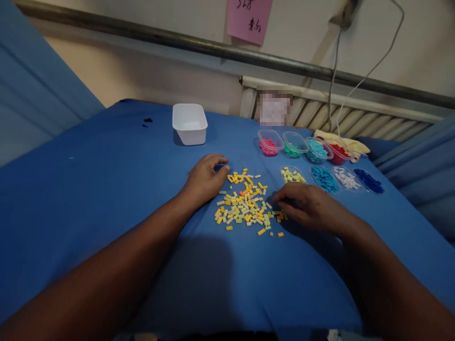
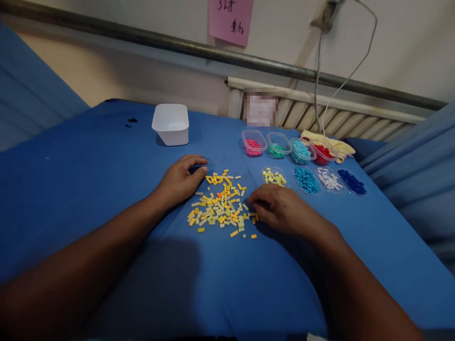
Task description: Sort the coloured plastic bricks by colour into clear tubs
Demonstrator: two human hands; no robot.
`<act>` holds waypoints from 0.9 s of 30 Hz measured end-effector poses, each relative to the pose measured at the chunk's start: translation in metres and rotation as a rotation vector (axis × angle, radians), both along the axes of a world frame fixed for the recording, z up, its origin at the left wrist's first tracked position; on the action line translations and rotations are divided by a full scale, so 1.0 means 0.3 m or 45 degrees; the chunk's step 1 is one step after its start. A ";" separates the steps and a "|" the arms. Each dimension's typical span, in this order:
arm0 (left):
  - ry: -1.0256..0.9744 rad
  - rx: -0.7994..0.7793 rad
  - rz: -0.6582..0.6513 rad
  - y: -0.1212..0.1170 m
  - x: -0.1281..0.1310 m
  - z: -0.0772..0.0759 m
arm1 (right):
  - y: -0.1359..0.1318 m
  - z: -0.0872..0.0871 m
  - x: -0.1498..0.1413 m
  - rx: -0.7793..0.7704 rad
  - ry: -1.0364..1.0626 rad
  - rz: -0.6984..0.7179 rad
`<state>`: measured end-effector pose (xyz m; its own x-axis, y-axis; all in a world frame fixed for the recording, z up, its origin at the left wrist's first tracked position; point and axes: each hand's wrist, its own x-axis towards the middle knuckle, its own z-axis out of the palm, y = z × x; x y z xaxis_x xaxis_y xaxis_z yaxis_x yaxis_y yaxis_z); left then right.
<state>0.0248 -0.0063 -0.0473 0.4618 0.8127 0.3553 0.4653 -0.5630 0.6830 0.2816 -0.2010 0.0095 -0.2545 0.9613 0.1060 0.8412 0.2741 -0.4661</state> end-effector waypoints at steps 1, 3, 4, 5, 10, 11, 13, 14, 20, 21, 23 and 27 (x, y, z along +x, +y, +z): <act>0.002 0.004 -0.007 0.000 0.001 0.000 | 0.010 -0.003 -0.012 0.047 -0.029 -0.024; 0.001 0.012 -0.016 0.001 0.002 -0.001 | 0.033 -0.012 -0.041 0.101 -0.129 0.025; -0.002 0.012 -0.014 0.001 0.002 -0.002 | 0.043 -0.016 -0.055 0.096 -0.192 0.081; -0.007 0.009 -0.008 0.000 0.002 -0.003 | 0.052 -0.019 -0.067 0.073 -0.253 0.131; -0.025 0.009 -0.021 -0.005 0.002 -0.007 | 0.067 -0.024 -0.094 -0.019 -0.365 0.112; -0.026 0.012 -0.024 -0.005 0.002 -0.008 | 0.067 -0.024 -0.094 -0.020 -0.366 0.100; -0.025 0.014 -0.023 -0.004 0.002 -0.010 | 0.066 -0.025 -0.088 -0.010 -0.358 0.085; -0.025 0.015 -0.023 -0.003 0.002 -0.011 | 0.064 -0.026 -0.081 0.002 -0.338 0.075; -0.031 0.019 -0.032 -0.001 0.002 -0.010 | 0.038 -0.031 0.060 0.263 -0.291 -0.364; -0.029 0.016 -0.035 -0.003 0.002 -0.008 | 0.034 -0.036 0.092 0.283 -0.349 -0.464; -0.021 0.012 -0.034 -0.005 0.002 -0.003 | 0.031 -0.053 0.147 0.272 -0.470 -0.590; 0.008 0.015 -0.006 -0.004 0.004 0.001 | 0.033 -0.084 0.189 0.259 -0.591 -0.642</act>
<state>0.0260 -0.0076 -0.0468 0.4677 0.8065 0.3616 0.4671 -0.5728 0.6735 0.3382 -0.1912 -0.0156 0.1532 0.9464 0.2842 0.9876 -0.1569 -0.0101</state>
